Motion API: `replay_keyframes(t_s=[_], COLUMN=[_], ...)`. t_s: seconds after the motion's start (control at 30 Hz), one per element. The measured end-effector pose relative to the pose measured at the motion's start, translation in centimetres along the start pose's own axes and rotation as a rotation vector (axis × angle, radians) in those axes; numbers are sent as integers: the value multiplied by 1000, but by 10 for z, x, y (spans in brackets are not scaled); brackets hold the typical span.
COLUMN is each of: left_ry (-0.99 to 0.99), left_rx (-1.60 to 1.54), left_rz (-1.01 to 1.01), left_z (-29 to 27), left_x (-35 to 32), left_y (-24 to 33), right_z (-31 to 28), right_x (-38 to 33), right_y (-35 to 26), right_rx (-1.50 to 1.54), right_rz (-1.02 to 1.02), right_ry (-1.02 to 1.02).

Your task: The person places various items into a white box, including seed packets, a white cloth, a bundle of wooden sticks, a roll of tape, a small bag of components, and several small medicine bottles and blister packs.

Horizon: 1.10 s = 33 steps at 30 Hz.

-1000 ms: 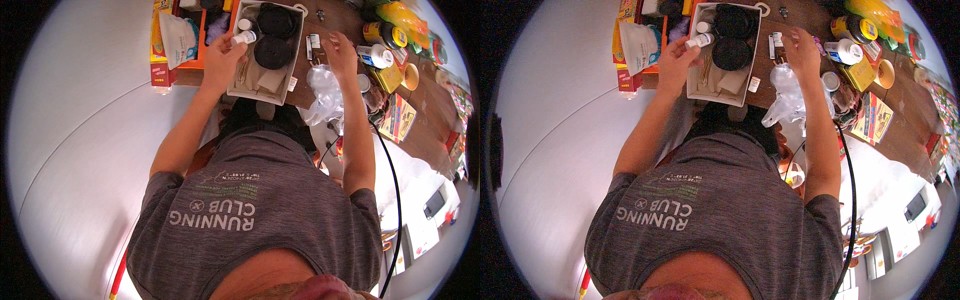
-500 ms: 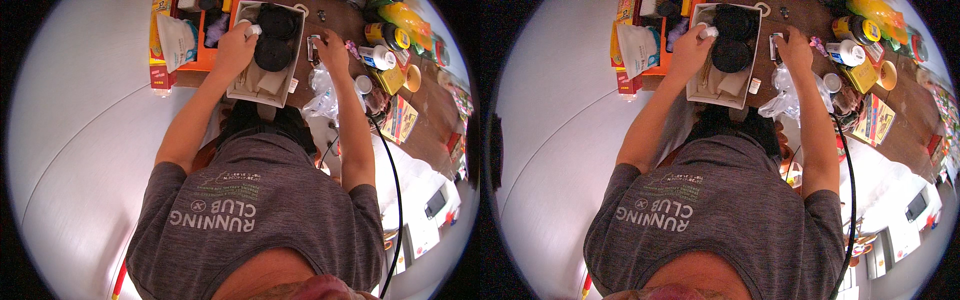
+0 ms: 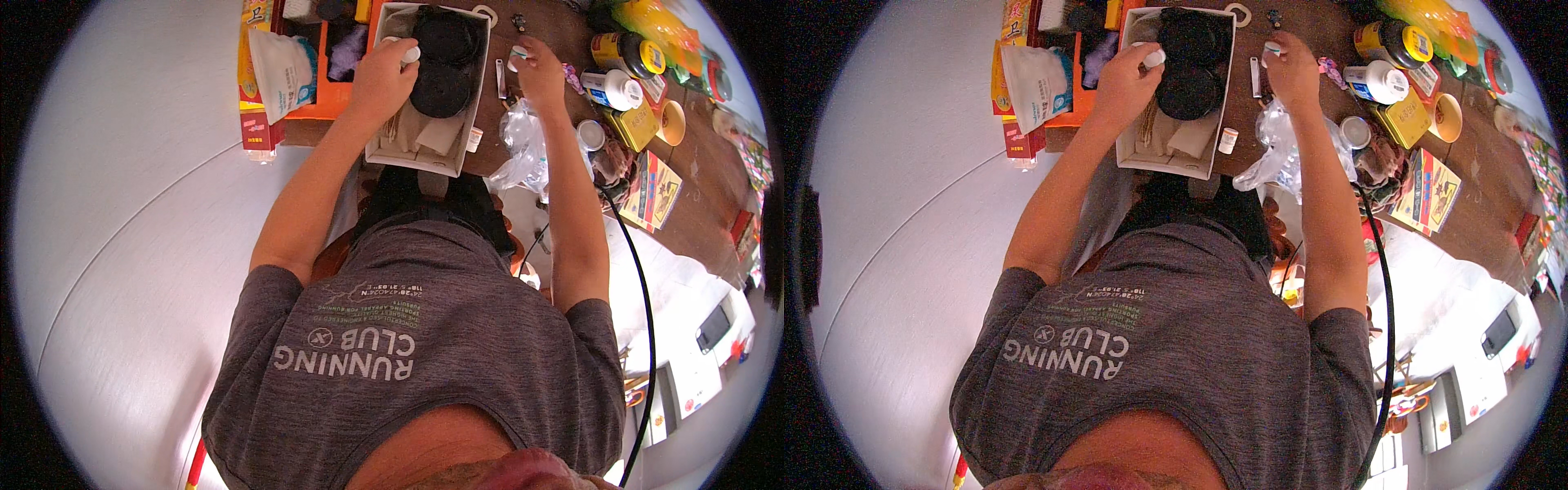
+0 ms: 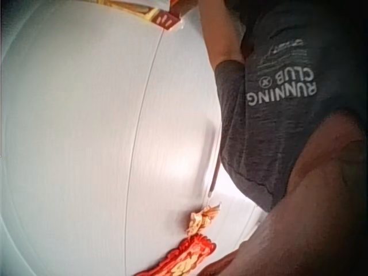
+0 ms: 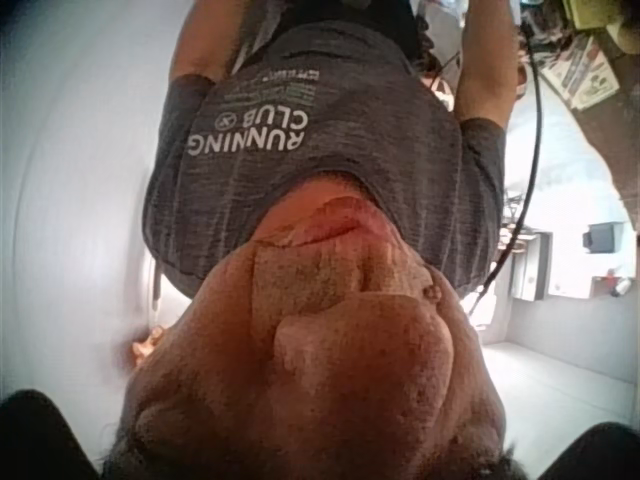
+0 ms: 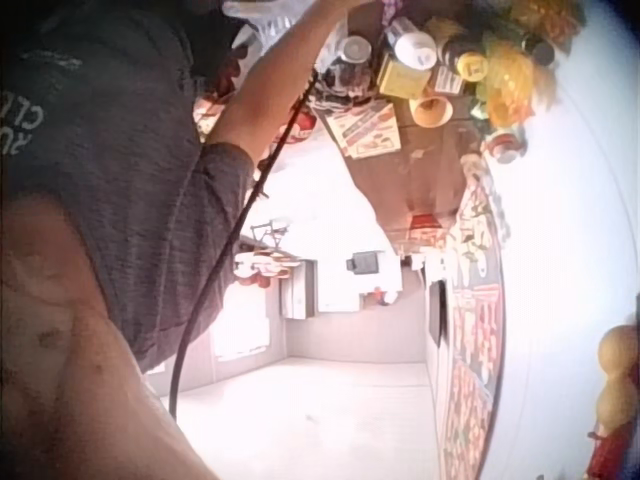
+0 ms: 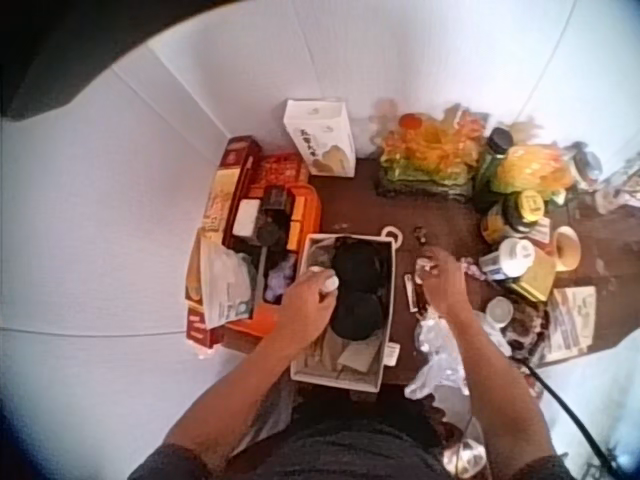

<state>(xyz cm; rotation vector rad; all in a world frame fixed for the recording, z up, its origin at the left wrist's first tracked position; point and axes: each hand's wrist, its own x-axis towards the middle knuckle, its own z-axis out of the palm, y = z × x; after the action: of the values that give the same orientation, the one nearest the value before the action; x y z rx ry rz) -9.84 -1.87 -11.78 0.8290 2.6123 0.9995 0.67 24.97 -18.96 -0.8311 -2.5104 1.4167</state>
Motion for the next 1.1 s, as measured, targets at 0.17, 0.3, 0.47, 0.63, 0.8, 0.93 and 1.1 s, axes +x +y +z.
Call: replay_keyframes(t_s=[0.17, 0.3, 0.47, 0.63, 0.8, 0.93, 1.1], left_ry=[-43, -110, -80, -75, -71, -94, -100], left_rx=[45, 41, -81, 7, 11, -48, 33], left_rz=[89, 90, 33, 50, 31, 2, 24], left_z=[-5, -6, -8, -4, -2, -4, 4], left_x=[-2, -5, -14, -12, -11, -10, -9], left_y=[0, 0, 5, 6, 7, 5, -3], right_z=[-22, -31, -32, -28, -26, -24, -22], right_x=[-5, -10, -21, -26, -27, -29, -33], right_y=[-34, -48, -76, -91, -96, -92, -97], right_rx=[973, 1210, 1380, 1459, 1419, 1426, 1350], right_rz=[314, 243, 165, 153, 163, 139, 139], right_ry=[-207, -379, -495, -503, -501, -486, -421])
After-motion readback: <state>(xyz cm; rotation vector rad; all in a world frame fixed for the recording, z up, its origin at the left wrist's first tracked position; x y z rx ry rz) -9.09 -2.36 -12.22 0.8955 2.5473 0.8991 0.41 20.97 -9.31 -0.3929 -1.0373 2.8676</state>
